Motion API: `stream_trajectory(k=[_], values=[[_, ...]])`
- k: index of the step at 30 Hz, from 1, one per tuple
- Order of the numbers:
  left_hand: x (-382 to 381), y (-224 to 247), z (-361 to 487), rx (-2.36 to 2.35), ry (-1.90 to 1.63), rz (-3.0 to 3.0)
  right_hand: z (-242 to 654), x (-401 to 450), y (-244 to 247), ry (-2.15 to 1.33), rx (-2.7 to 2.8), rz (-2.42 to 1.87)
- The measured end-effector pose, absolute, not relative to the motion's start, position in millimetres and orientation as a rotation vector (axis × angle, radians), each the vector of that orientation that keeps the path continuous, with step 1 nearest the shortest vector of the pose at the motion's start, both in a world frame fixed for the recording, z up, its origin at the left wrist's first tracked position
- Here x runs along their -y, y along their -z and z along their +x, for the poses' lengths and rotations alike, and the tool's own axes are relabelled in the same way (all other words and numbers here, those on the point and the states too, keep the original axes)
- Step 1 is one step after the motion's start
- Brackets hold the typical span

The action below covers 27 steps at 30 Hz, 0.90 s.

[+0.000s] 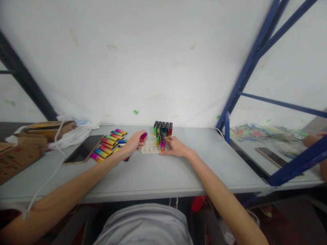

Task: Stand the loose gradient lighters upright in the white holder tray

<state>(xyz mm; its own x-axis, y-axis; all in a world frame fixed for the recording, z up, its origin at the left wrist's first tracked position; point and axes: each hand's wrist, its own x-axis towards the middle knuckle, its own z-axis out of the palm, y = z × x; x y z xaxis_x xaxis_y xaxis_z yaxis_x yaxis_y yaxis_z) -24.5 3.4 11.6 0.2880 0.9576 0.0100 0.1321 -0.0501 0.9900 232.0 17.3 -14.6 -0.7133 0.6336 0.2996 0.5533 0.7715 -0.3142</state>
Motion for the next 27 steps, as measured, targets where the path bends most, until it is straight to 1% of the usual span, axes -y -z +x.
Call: stream_trajectory(k=[6,11,15,27], values=[[0.8,-11.9,-22.9,-0.956,-0.943,1.489,230.8,-16.7,15.0,-0.258,2.556,-0.911],[8.0,-19.0,-18.2,-0.945,-1.105,1.820,228.8,-16.3,15.7,-0.250,2.536,-0.871],[3.9,-15.7,-18.5,-0.974,-1.191,1.997,227.5,-14.9,15.1,-0.238,2.536,-0.880],[1.3,-5.4,-18.9,-0.936,-1.036,2.258,225.3,-12.7,14.9,-0.206,2.560,-0.942]])
